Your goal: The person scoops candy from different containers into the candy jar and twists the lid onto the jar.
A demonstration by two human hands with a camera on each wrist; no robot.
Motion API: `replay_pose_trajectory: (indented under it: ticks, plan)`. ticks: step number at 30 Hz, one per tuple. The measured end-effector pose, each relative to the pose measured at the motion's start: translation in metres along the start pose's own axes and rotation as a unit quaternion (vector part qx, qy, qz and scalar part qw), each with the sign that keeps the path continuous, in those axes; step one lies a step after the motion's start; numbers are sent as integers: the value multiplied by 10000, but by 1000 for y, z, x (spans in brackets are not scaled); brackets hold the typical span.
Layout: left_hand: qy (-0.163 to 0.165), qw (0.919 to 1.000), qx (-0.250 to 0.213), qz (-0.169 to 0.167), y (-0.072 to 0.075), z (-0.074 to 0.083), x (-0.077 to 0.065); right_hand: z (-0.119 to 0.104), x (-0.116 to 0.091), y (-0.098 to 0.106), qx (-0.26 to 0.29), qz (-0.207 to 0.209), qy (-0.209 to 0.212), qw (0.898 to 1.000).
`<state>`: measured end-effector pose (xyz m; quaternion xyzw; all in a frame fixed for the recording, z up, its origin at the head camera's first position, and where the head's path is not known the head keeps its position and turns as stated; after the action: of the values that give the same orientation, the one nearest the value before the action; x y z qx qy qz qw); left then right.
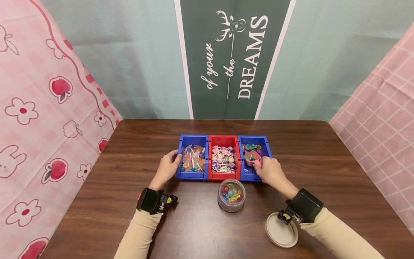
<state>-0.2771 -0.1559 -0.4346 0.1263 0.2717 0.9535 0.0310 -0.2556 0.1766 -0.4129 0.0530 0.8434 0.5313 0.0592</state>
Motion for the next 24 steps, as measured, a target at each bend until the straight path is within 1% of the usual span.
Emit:
replay_pose_trajectory:
  ticks: [7,9,15,18,24]
  plan:
    - [-38,10000,-16,15,0,2,-1,-3,-6,17,-107,659,368,9971]
    - [-51,10000,-3,5,1,2,-1,-4,-9,21,-143,755,449,9960]
    - [13,10000,-38,-47,1,1,-1,-1,-18,26,-94,772,515,9956]
    - [62,9999,-79,-71,0,1,-1,3,-21,24,27,799,542,9953]
    - [55,9999,-92,-56,0,2,-2,11,-24,17,291,847,622,9940]
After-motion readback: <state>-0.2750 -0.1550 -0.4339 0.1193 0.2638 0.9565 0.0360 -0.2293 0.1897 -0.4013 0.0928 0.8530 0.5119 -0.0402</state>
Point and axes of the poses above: each hand's wrist, its own x-axis towards the middle knuckle, its own y-axis out of the back of the hand, z = x × y, the point moved 7 cm from there along x, towards the middle knuckle, and after that the axes turned 12 degrees about -y, right-handed, at the moved point
